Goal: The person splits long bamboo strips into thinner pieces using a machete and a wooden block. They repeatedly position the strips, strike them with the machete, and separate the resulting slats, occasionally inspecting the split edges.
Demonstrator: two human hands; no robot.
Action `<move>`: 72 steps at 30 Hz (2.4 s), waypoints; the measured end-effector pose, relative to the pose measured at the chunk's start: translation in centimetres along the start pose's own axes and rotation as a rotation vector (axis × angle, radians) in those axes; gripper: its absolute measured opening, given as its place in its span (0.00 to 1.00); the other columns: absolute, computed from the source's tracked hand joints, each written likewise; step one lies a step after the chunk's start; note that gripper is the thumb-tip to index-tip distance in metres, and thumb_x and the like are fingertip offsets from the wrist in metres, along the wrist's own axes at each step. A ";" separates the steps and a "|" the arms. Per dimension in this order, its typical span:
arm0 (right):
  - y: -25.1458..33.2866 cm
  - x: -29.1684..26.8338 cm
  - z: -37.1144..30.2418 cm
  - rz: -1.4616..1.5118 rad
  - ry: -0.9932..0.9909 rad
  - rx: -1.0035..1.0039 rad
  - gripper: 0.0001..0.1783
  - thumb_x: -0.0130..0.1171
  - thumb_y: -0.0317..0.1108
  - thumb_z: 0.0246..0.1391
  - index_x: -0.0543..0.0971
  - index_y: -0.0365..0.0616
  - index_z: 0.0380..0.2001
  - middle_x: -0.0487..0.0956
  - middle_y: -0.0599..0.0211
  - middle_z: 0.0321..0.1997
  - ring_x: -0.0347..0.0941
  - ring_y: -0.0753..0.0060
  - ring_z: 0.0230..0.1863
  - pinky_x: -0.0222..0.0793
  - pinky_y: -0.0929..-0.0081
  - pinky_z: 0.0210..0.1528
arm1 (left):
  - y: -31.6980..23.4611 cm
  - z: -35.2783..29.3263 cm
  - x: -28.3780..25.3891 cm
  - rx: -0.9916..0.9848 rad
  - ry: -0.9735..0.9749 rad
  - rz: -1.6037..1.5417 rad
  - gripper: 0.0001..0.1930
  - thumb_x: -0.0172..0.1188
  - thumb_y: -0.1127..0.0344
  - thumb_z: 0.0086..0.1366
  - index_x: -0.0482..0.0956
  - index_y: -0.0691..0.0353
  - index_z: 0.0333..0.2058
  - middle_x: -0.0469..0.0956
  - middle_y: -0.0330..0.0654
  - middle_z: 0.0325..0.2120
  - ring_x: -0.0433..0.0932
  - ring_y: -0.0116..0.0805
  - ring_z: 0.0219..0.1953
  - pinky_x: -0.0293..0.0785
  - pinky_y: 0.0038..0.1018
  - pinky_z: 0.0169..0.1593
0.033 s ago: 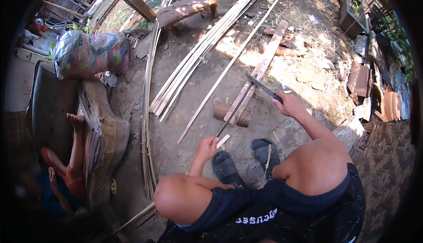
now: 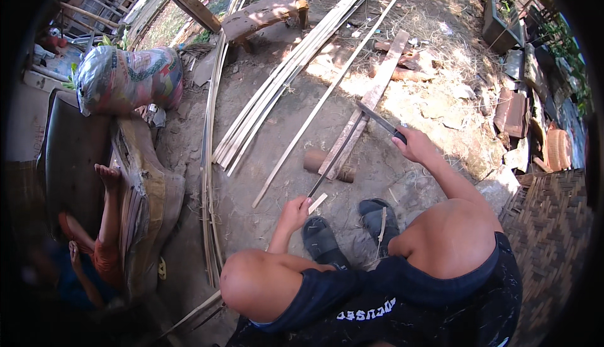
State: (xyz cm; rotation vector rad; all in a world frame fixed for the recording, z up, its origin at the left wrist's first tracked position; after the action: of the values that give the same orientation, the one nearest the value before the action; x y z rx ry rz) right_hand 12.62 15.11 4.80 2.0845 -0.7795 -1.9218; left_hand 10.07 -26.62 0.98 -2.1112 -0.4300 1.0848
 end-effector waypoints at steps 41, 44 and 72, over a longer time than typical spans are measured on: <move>3.0 5.1 -4.4 0.127 0.012 -0.020 0.24 0.56 0.48 0.64 0.74 0.47 0.58 0.81 0.40 0.42 0.78 0.35 0.41 0.74 0.48 0.45 | -1.7 1.7 -1.6 -0.012 -0.018 0.568 0.24 0.43 0.47 0.75 0.78 0.62 0.36 0.81 0.61 0.28 0.81 0.66 0.34 0.74 0.57 0.37; -0.4 5.7 -1.6 0.141 -0.121 0.085 0.24 0.55 0.48 0.65 0.74 0.47 0.57 0.81 0.40 0.40 0.78 0.34 0.43 0.74 0.47 0.45 | 0.6 0.5 -2.3 0.016 -0.074 0.513 0.25 0.41 0.46 0.75 0.78 0.62 0.37 0.82 0.58 0.30 0.81 0.63 0.35 0.75 0.55 0.37; -4.9 7.7 -2.4 0.047 -0.034 0.090 0.30 0.46 0.50 0.70 0.72 0.35 0.61 0.75 0.40 0.59 0.72 0.40 0.59 0.68 0.56 0.60 | 17.6 -22.7 -13.5 -0.412 -0.181 0.636 0.18 0.52 0.50 0.71 0.83 0.57 0.41 0.83 0.50 0.41 0.80 0.54 0.47 0.75 0.50 0.51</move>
State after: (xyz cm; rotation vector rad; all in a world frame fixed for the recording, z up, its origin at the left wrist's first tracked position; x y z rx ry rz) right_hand 16.20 14.85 -3.88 2.0694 -0.9296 -1.9359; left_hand 19.91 -56.57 4.90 -2.6119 -0.0514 1.6683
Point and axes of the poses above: each hand's wrist, its own z-axis towards the middle knuckle, its own x-axis out of the palm, y = z × x, the point moved 7 cm from there along z, towards the middle knuckle
